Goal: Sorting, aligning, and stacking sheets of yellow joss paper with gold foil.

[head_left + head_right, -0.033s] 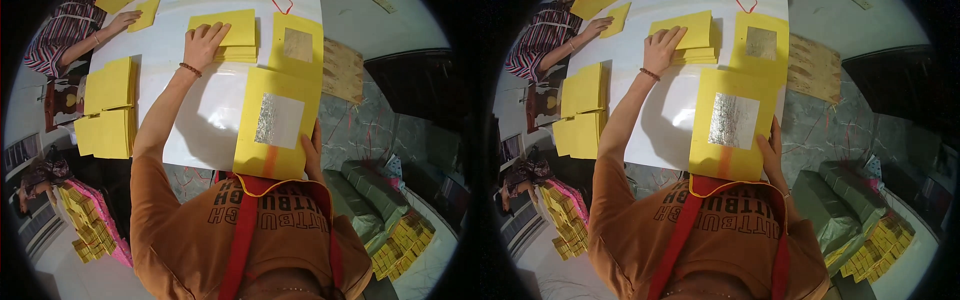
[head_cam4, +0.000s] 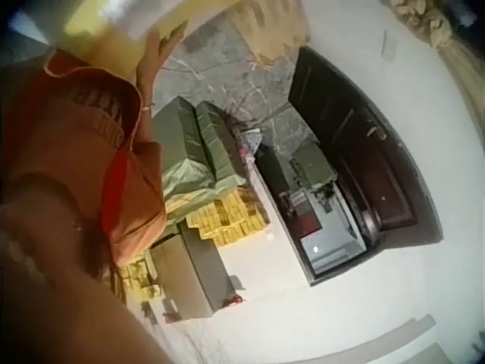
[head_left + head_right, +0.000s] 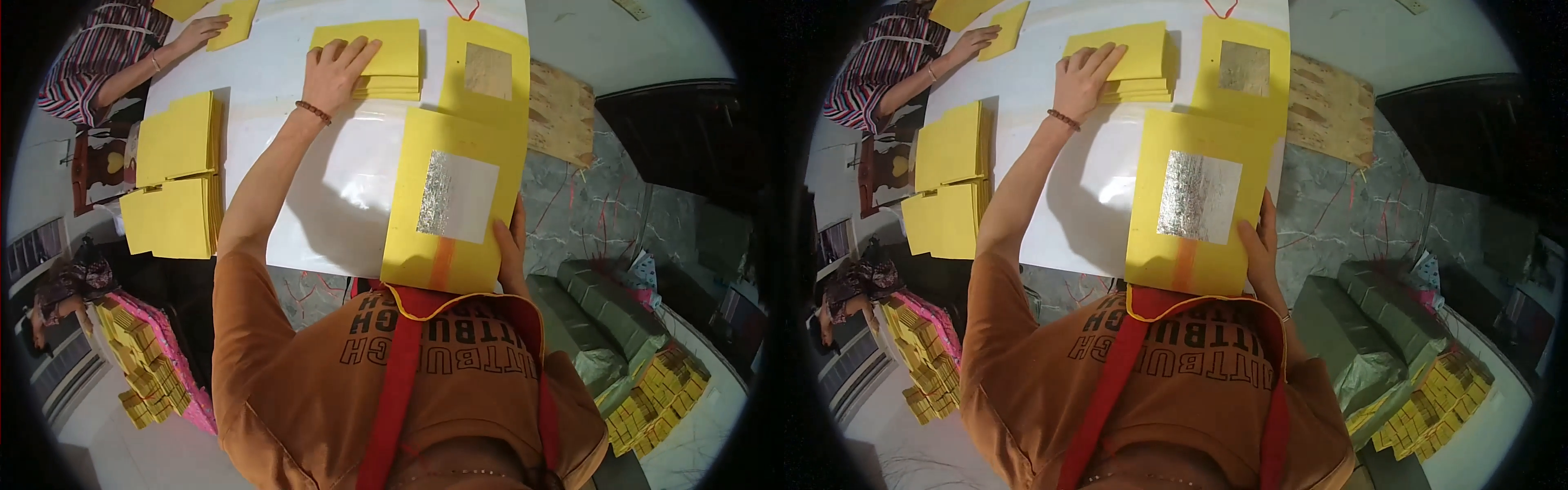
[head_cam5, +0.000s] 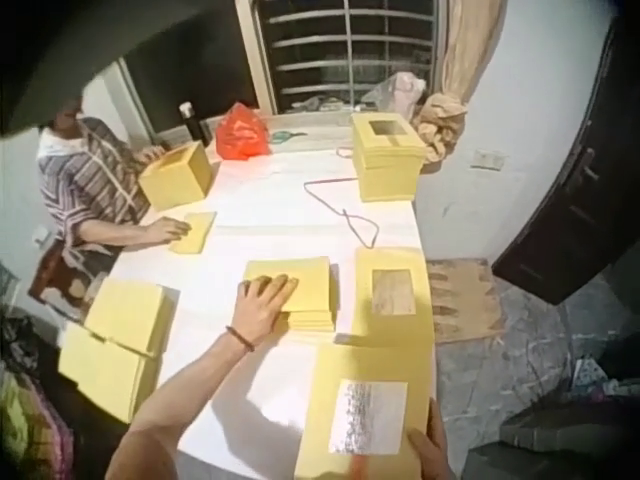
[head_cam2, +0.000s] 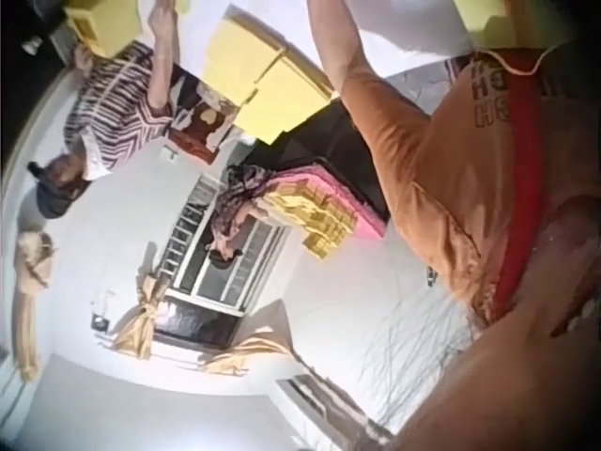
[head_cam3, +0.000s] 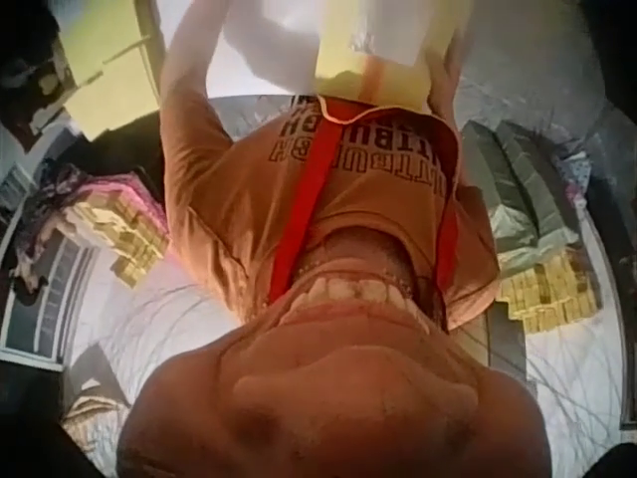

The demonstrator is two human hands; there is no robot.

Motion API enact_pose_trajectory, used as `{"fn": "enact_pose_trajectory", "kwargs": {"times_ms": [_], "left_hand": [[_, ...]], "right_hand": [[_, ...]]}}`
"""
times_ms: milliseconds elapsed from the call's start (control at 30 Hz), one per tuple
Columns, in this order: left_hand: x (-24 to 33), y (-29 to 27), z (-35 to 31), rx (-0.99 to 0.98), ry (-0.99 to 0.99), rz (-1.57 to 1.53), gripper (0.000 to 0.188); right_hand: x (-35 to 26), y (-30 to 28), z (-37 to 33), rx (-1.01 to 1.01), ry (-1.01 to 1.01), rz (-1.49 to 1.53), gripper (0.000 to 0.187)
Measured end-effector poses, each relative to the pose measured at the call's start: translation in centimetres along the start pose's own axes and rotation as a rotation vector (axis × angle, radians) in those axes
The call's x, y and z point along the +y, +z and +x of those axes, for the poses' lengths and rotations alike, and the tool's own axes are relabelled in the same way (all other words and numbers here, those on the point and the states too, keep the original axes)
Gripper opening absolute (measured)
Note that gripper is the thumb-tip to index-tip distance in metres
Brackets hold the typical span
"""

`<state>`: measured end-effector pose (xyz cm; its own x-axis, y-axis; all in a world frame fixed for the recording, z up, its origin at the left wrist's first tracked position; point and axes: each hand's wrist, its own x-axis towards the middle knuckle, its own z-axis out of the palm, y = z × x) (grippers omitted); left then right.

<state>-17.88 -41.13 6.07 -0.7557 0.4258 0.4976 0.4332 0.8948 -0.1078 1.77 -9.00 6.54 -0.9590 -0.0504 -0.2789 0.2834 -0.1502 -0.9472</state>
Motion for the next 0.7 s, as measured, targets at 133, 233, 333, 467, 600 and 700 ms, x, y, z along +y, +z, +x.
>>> {"fn": "enact_pose_trajectory", "kwargs": {"times_ms": [133,233,333,467,600,700], "left_hand": [[0.3,2.3,-1.0,-0.091,0.030,-0.044,0.064],[0.0,3.5,-1.1,-0.176,0.041,-0.042,0.064],[0.0,3.8,-1.3,-0.319,0.020,-0.099,0.061],[1.3,3.2,-1.1,-0.502,-0.112,-0.214,0.061],[2.5,5.0,-3.7,-0.324,-0.098,-0.119,0.065],[2.9,5.4,-3.7,-0.318,-0.109,-0.091,0.066]], "right_hand": [[0.1,0.4,0.1,0.023,-0.028,0.080,0.061],[0.2,0.3,-0.1,0.030,-0.019,0.093,0.061],[0.2,0.3,-0.1,0.041,-0.011,0.105,0.062],[-0.2,0.6,-0.2,0.047,0.017,0.162,0.063],[0.3,0.6,-0.3,0.041,-0.014,0.133,0.064],[0.6,0.7,-0.4,0.089,0.006,0.219,0.065]]}}
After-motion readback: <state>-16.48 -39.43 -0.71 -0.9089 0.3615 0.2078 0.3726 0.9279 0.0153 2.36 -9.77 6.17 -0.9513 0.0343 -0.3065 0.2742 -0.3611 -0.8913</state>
